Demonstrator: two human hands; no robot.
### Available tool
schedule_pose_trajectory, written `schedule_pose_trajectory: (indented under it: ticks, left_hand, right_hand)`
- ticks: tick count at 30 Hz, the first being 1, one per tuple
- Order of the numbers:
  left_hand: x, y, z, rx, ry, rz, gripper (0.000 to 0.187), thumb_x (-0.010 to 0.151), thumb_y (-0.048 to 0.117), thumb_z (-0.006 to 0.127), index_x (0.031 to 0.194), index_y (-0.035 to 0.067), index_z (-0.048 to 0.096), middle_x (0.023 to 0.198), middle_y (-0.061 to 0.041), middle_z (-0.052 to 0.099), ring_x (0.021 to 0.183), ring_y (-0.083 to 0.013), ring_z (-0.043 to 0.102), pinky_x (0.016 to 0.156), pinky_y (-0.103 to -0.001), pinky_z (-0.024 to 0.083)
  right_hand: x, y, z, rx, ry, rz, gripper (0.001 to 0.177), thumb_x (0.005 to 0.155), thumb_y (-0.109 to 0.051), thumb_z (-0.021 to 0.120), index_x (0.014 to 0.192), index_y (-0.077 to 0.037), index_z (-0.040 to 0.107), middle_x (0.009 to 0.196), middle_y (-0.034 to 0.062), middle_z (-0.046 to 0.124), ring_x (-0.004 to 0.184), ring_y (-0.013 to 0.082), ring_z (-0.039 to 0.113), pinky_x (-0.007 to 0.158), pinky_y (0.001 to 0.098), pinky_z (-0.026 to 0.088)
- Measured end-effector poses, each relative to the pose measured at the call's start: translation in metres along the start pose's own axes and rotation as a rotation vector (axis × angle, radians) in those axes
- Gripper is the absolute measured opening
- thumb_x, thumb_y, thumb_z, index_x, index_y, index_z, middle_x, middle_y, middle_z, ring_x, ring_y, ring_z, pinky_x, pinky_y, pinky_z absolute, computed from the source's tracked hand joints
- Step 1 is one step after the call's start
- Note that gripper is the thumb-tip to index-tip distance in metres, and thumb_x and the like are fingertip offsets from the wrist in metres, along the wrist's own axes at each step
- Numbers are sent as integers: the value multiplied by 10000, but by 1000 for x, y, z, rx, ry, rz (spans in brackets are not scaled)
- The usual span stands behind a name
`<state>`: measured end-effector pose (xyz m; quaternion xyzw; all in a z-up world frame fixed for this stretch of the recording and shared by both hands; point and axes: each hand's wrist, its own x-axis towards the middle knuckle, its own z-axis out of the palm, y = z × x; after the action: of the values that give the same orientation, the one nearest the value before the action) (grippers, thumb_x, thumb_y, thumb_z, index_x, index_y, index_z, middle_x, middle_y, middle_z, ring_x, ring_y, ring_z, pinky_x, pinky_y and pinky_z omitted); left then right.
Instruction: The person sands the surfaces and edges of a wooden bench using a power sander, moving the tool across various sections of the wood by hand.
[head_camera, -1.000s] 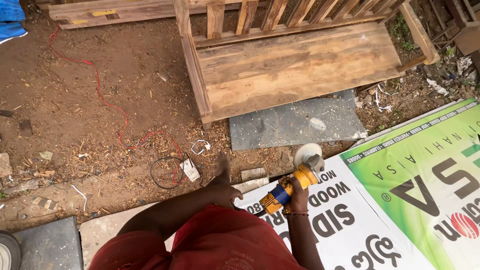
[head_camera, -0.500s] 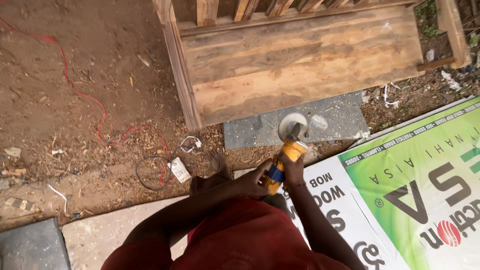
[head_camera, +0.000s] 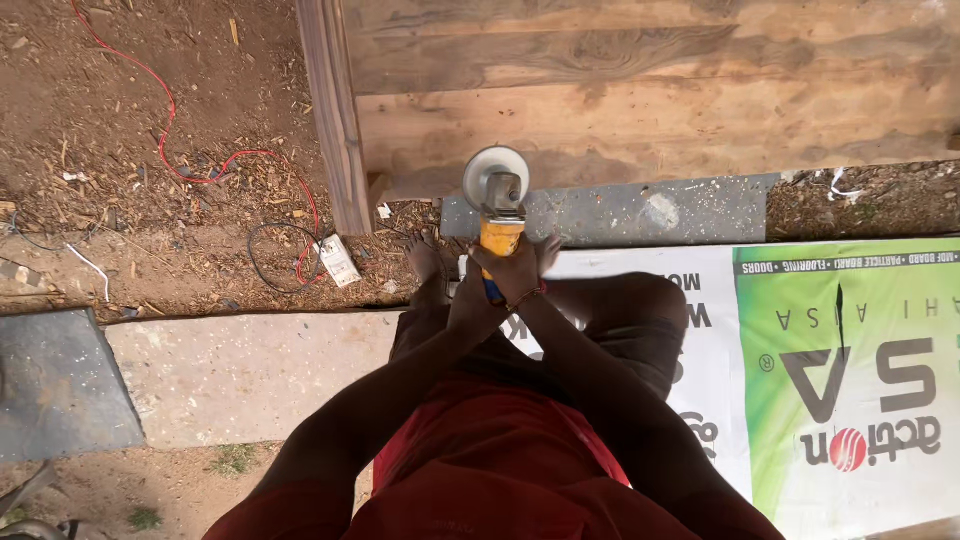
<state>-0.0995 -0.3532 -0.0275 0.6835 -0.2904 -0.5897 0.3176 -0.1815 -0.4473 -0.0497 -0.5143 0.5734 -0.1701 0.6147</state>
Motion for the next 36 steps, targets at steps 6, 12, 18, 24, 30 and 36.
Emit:
schedule_pose_trajectory:
  ticks: [6, 12, 18, 24, 30, 36]
  left_hand:
    - [19, 51, 41, 2, 22, -96, 929, 742, 372, 887, 1404, 55, 317, 1165, -242, 730, 1089, -387, 742, 862, -469, 608]
    - [59, 136, 77, -53, 66, 63, 1000, 723, 291, 880, 1450, 14, 253, 1163, -263, 682, 1045, -388, 717, 824, -457, 589]
    - [56, 156, 56, 72, -113, 252, 1106, 727, 238, 849, 1573, 25, 170, 1185, -255, 684, 1080, -373, 719, 863, -442, 587]
    - [20, 126, 13, 93, -356, 349, 1121, 697, 221, 842, 1573, 39, 166, 1208, -244, 671, 1082, -376, 720, 883, -449, 584]
    - [-5, 86, -12, 32, -433, 476, 1161, 706, 189, 861, 1578, 47, 107, 1251, -252, 645, 1112, -363, 705, 906, -445, 573]
    - [-14, 67, -39, 31, -433, 461, 1140, 747, 106, 818, 1597, 59, 61, 1158, -236, 670, 1008, -357, 732, 837, -440, 594]
  right_hand:
    - [17, -6, -53, 54, 1, 21, 323, 825, -127, 832, 1088, -34, 669, 961, 43, 751, 844, 131, 723, 735, 310, 594]
    - [61, -67, -127, 124, -33, -17, 371, 803, -165, 849, 1091, -25, 661, 967, 36, 752, 871, 127, 733, 783, 305, 599]
    - [40, -96, -137, 109, 239, -36, 402, 798, -180, 870, 1106, -15, 671, 969, 50, 758, 853, 123, 722, 768, 309, 594]
    - [-28, -99, -88, 221, 482, 42, 451, 763, -180, 868, 1126, -19, 654, 985, 65, 755, 864, 135, 716, 787, 322, 598]
    - [-63, -93, -47, 126, 529, 107, 530, 744, -247, 868, 1165, -8, 654, 1008, 84, 766, 893, 151, 735, 832, 319, 598]
    - [-52, -68, -23, 163, 503, 22, 463, 731, -230, 826, 1105, -5, 671, 944, 116, 771, 803, 204, 738, 724, 365, 624]
